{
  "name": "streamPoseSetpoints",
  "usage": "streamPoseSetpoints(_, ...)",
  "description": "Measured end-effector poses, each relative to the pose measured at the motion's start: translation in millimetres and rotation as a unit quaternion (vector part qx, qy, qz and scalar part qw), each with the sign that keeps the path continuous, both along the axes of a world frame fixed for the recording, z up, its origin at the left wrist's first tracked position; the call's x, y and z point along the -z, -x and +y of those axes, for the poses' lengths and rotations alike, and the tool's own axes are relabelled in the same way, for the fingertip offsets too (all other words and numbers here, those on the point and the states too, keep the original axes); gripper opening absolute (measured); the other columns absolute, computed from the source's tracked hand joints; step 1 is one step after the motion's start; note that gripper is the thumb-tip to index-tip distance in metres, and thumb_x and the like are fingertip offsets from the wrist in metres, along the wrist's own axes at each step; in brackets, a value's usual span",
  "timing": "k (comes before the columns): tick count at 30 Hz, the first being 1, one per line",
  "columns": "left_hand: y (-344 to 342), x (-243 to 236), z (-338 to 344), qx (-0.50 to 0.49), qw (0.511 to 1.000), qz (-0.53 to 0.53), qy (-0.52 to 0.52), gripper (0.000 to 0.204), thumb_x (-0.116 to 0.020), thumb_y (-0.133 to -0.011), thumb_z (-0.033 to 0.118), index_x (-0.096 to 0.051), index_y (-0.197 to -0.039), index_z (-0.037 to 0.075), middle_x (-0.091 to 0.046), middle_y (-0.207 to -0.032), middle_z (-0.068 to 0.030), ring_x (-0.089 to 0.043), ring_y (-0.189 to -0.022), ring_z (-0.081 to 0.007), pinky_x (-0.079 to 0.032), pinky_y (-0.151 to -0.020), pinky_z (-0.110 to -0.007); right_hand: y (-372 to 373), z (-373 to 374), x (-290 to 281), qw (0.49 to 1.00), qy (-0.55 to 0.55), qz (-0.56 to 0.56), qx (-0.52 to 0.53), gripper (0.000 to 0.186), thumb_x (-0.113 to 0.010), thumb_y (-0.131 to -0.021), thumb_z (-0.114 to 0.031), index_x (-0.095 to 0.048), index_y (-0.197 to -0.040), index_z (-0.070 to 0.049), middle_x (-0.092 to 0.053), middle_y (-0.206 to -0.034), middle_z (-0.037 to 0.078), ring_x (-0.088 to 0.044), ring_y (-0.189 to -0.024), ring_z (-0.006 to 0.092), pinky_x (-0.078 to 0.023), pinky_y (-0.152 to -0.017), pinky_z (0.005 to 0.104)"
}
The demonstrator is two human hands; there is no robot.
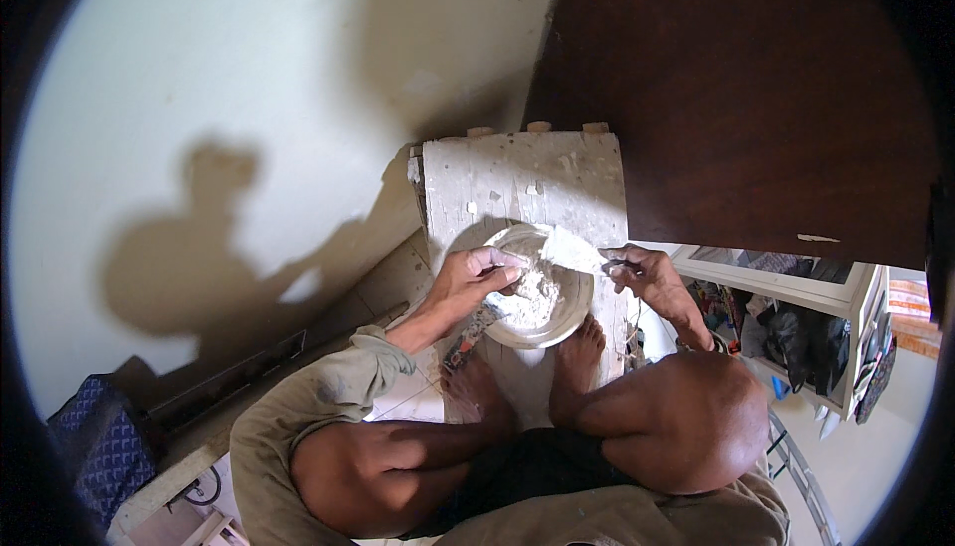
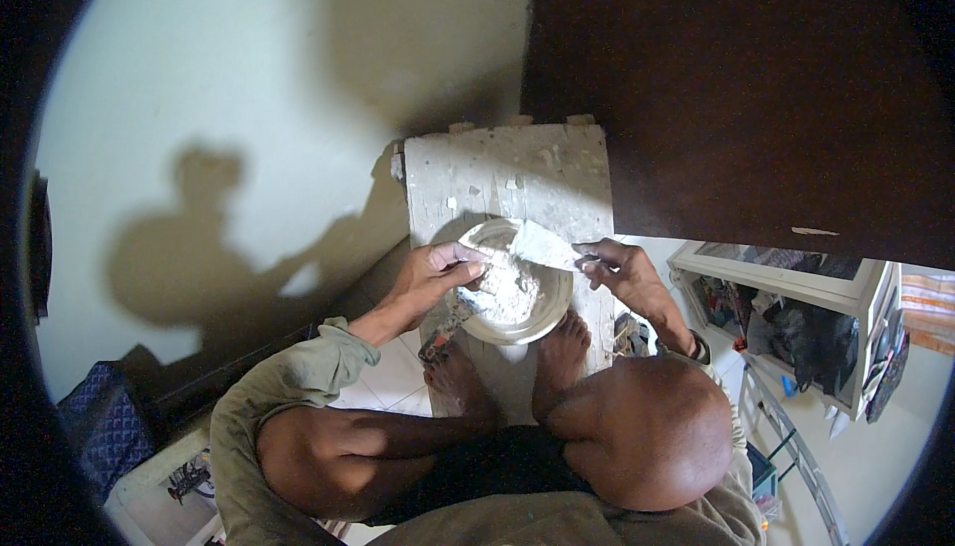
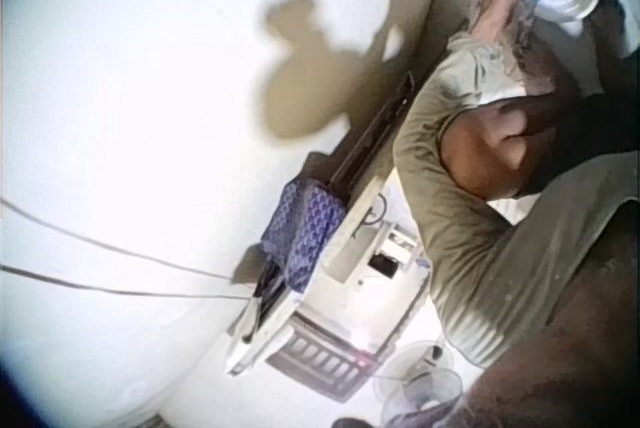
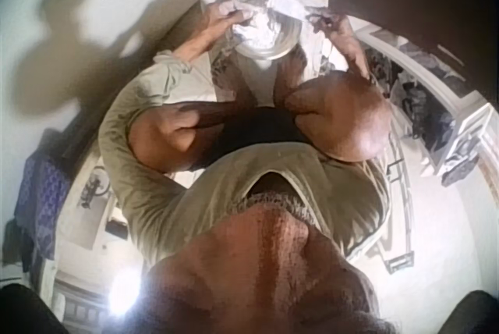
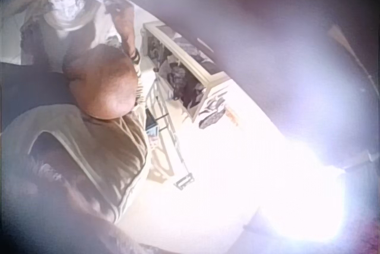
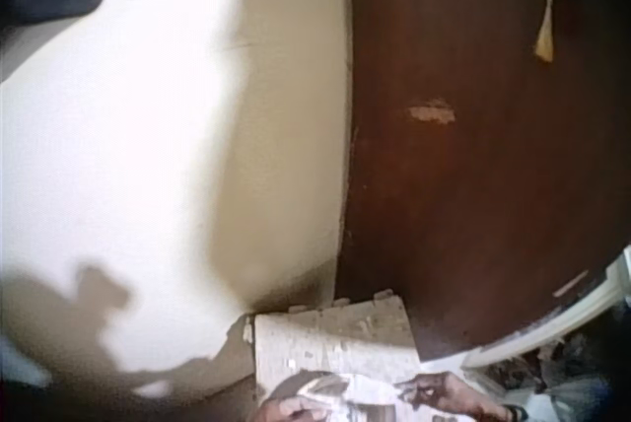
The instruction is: The person mixes a white paste in a bowl using two putty knives, then applies the paste to a damaged section of a wall. They repeatedly scoop the paste and smooth it over the hole to repair the surface.
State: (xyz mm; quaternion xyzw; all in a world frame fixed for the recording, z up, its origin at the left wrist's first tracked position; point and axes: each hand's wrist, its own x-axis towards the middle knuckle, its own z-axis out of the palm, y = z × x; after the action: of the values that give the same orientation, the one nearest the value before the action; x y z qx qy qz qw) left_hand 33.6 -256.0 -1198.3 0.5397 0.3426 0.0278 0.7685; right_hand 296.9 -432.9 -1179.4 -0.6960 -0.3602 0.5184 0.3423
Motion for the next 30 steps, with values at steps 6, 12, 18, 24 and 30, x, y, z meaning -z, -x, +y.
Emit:
streamPoseSetpoints(6, 3.9, 12.8, 1.6, -0.049, 0.997, 0.032, 0.052, 0.027, -0.064, -0.094, 0.017, -0.064, -0.114, -0.002, -0.067, -0.099, -0.0083, -0.064, -0.088, -0.0133, -0.053, -0.08, -0.028, -1.1, -11.6, -25.2, 0.97, -0.013, -0.23, -0.075, 0.023, -0.063, -0.082, -0.004, -0.064, -0.105, -0.001, -0.062, -0.094, 0.01, -0.059, -0.078, 0.024, -0.051, -0.07, 0.0358)
streamPoseSetpoints(12, 3.6, 16.0, 2.6, -0.097, 0.993, 0.052, 0.041, 0.026, -0.063, -0.095, 0.017, -0.064, -0.113, -0.002, -0.067, -0.101, -0.0084, -0.065, -0.09, -0.0151, -0.054, -0.082, -0.028, 19.2, 4.8, -45.1, 0.848, -0.024, -0.443, -0.291, 0.025, -0.064, -0.077, 0.0, -0.065, -0.102, 0.001, -0.064, -0.096, 0.016, -0.063, -0.078, 0.0266, -0.053, -0.066, 0.0353)
streamPoseSetpoints(18, 1.2, 17.8, 0.6, -0.109, 0.992, 0.035, 0.045, 0.025, -0.062, -0.095, 0.017, -0.064, -0.112, -0.001, -0.066, -0.103, -0.0092, -0.064, -0.09, -0.0154, -0.055, -0.082, -0.028, 33.7, 28.3, -49.9, 0.71, 0.045, -0.512, -0.48, 0.017, -0.064, -0.074, 0.002, -0.068, -0.09, 0.005, -0.065, -0.094, 0.02, -0.07, -0.077, 0.0283, -0.057, -0.062, 0.0333)
streamPoseSetpoints(24, -1.2, 12.0, 1.0, -0.114, 0.992, 0.03, 0.05, 0.025, -0.062, -0.095, 0.017, -0.063, -0.113, -0.001, -0.065, -0.104, -0.0084, -0.064, -0.091, -0.0154, -0.055, -0.082, -0.028, 59.3, 59.8, -44.6, 0.722, 0.061, -0.429, -0.54, 0.015, -0.063, -0.074, 0.0, -0.07, -0.085, 0.007, -0.065, -0.091, 0.025, -0.071, -0.084, 0.0343, -0.058, -0.067, 0.0398)
streamPoseSetpoints(30, -2.6, 9.6, 3.4, -0.116, 0.992, 0.021, 0.038, 0.027, -0.062, -0.095, 0.018, -0.062, -0.114, -0.001, -0.065, -0.105, -0.0101, -0.065, -0.089, -0.0165, -0.055, -0.082, -0.029, 30.8, 17.5, 11.6, 0.817, 0.075, -0.365, -0.441, 0.021, -0.06, -0.079, -0.003, -0.069, -0.097, 0.003, -0.064, -0.099, 0.024, -0.067, -0.094, 0.037, -0.055, -0.081, 0.0437)
